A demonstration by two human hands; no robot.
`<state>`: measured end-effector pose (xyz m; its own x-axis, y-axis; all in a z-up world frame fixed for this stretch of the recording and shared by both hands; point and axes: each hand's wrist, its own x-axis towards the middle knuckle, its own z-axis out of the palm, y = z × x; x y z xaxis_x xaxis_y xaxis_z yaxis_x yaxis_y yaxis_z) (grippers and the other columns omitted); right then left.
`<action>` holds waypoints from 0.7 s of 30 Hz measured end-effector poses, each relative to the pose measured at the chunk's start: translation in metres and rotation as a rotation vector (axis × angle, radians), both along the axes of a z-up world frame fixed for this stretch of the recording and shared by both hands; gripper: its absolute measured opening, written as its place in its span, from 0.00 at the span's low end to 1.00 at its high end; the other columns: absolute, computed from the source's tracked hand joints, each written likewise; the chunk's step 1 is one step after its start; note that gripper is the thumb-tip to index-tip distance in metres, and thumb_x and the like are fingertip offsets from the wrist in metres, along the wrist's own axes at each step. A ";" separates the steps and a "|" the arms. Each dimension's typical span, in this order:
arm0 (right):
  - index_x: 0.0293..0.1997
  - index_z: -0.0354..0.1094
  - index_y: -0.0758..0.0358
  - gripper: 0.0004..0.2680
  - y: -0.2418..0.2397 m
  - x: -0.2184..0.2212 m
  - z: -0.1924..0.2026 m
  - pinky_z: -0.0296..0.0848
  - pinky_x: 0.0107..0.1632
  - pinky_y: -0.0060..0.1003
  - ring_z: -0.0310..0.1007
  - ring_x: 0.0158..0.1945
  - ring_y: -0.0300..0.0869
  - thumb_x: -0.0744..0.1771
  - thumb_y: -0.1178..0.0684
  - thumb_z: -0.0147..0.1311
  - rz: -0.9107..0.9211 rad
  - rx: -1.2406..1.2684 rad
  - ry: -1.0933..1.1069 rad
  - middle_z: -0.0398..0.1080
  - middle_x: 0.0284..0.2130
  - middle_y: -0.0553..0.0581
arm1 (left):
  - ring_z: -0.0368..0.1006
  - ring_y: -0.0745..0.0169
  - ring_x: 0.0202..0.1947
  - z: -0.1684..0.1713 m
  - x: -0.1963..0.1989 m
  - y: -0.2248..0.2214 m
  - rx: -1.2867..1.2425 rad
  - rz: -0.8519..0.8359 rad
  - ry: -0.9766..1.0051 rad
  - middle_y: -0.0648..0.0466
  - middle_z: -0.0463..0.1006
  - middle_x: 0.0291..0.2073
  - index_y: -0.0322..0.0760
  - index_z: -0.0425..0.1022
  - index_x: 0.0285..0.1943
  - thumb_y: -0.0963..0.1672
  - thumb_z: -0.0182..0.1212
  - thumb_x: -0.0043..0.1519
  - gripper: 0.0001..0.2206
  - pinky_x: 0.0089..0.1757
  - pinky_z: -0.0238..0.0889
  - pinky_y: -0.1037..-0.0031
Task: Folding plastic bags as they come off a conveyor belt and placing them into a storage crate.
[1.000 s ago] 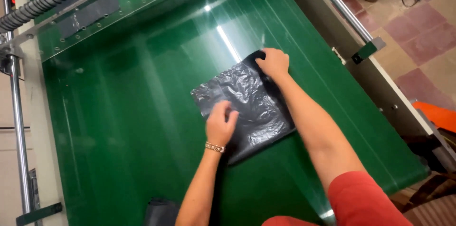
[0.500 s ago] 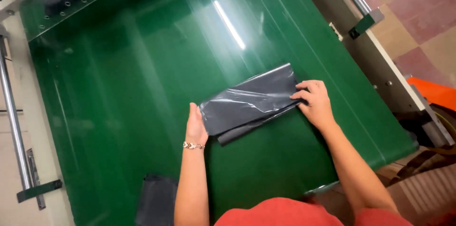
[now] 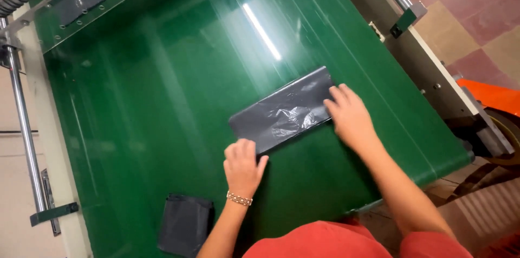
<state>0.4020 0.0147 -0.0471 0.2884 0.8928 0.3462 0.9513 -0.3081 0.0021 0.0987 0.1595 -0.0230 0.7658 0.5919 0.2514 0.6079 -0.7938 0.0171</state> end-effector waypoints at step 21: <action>0.37 0.68 0.58 0.08 -0.055 -0.098 -0.074 0.71 0.34 0.36 0.70 0.31 0.38 0.70 0.49 0.45 -0.394 0.189 1.773 0.66 0.27 0.49 | 0.72 0.66 0.28 -0.130 0.094 0.103 -1.711 0.116 0.040 0.57 0.68 0.23 0.41 0.76 0.33 0.61 0.32 0.65 0.31 0.39 0.74 0.70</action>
<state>0.3041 -0.0402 -0.1210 0.5455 0.6792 -0.4910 -0.3287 -0.3656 -0.8708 0.1930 0.2620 -0.1527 0.6923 0.1949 -0.6948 0.6777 0.1550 0.7188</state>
